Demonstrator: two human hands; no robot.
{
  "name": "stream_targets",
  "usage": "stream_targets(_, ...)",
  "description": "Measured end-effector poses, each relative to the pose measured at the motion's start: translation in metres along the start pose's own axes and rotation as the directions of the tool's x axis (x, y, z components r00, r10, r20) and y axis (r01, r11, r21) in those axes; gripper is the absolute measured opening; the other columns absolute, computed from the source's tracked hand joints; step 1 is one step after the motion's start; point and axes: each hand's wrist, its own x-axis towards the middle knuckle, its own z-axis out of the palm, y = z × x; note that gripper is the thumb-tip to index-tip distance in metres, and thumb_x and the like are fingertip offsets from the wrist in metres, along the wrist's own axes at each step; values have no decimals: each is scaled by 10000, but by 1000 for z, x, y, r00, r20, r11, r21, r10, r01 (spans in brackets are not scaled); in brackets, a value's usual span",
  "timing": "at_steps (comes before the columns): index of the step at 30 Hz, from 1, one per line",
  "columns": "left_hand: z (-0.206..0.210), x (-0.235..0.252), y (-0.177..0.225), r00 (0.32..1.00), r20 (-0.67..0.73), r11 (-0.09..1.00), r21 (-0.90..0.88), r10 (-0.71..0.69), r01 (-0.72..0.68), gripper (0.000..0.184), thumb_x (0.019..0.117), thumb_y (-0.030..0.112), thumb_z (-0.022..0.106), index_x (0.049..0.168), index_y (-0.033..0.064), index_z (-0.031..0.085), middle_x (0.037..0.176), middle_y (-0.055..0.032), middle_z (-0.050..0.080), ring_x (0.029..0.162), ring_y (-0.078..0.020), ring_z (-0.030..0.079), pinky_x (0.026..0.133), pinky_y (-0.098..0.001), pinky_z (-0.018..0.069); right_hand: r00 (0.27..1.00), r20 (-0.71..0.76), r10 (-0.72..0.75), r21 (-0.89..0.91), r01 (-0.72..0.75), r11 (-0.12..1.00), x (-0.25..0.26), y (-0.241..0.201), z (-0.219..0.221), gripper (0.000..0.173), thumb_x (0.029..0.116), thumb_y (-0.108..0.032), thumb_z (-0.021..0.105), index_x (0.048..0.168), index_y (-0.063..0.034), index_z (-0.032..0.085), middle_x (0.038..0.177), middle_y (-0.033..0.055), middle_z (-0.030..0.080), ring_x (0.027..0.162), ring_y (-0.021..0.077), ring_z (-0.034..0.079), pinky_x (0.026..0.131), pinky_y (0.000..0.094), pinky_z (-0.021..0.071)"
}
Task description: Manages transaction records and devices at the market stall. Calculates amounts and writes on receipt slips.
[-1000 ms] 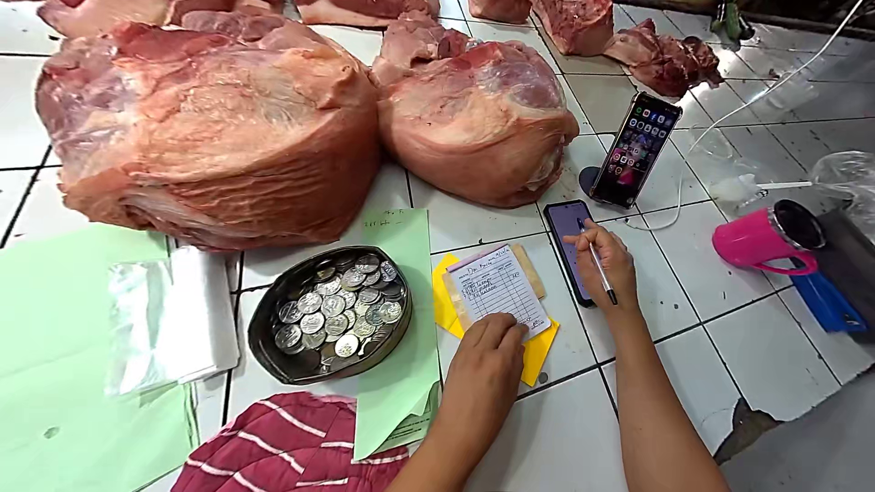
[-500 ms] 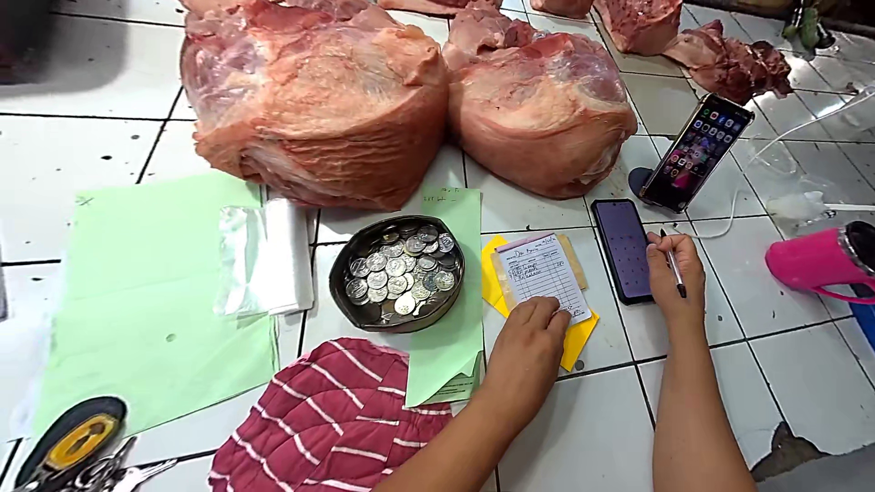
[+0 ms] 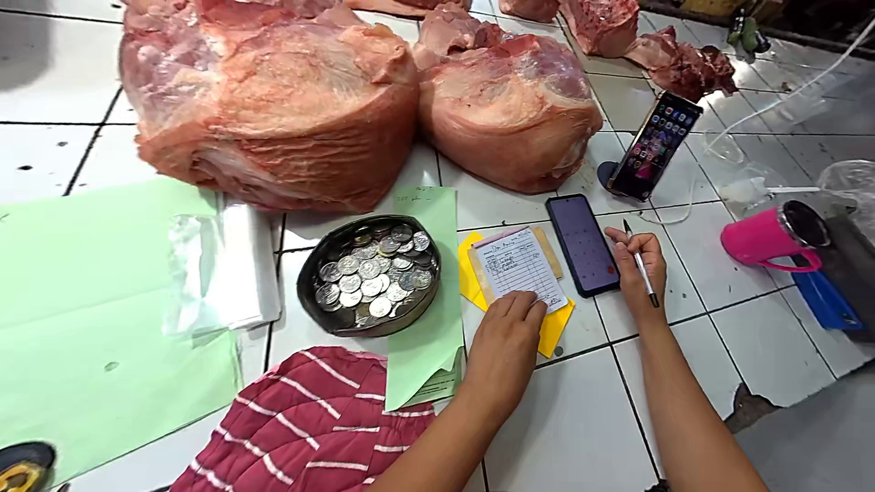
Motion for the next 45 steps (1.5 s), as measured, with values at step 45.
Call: stream_targets(45, 2, -2, -4, 1000, 3, 999, 20, -31, 31, 211, 951, 118, 591, 1056, 86, 771, 1141, -90, 743, 1112, -273, 701, 984, -379, 550, 941, 221, -258, -233, 307, 923, -18, -18, -9, 89, 914, -88, 570, 839, -134, 585, 937, -9, 771, 1107, 128, 666, 1027, 347, 438)
